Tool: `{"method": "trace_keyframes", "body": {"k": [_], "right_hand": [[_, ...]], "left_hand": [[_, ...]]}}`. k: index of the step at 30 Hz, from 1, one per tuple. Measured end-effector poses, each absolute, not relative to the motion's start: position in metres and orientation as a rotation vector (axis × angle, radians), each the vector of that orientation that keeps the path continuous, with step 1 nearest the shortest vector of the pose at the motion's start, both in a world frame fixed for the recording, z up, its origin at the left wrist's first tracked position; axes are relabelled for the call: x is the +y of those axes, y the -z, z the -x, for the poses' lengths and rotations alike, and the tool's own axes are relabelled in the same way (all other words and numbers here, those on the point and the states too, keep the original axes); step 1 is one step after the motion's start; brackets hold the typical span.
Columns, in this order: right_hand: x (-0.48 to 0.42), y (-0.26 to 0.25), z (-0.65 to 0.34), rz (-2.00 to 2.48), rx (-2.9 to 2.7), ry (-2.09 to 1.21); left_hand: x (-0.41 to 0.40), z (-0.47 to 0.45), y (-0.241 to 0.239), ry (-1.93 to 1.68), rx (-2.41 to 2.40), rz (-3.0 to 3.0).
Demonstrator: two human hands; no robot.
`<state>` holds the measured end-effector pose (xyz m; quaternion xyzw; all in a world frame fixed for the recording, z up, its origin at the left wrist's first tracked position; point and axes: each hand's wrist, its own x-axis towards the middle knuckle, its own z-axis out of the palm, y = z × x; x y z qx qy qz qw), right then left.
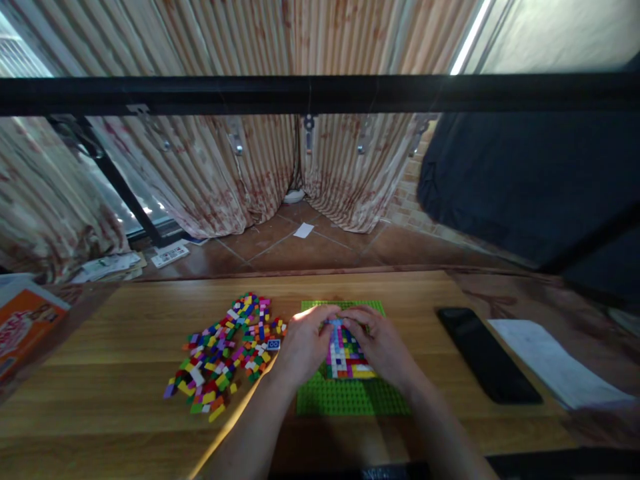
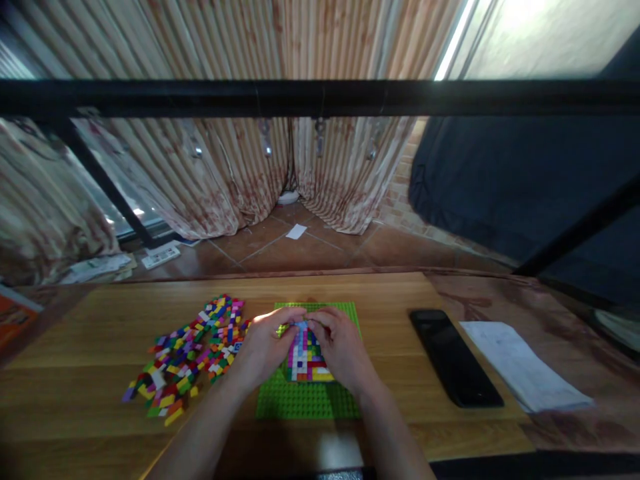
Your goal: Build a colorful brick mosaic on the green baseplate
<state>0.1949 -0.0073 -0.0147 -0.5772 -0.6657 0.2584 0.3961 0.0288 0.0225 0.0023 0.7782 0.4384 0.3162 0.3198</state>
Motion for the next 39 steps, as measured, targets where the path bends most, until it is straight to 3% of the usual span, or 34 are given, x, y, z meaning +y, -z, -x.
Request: {"method": "trace_keyframes", "body": {"k": [39], "right_hand": [[-0.01,0.013,-0.199,1.511,-1.638,-0.826]], "left_hand": [[0.03,-0.017,0.016,-0.89,1.167,-1.58]]}}
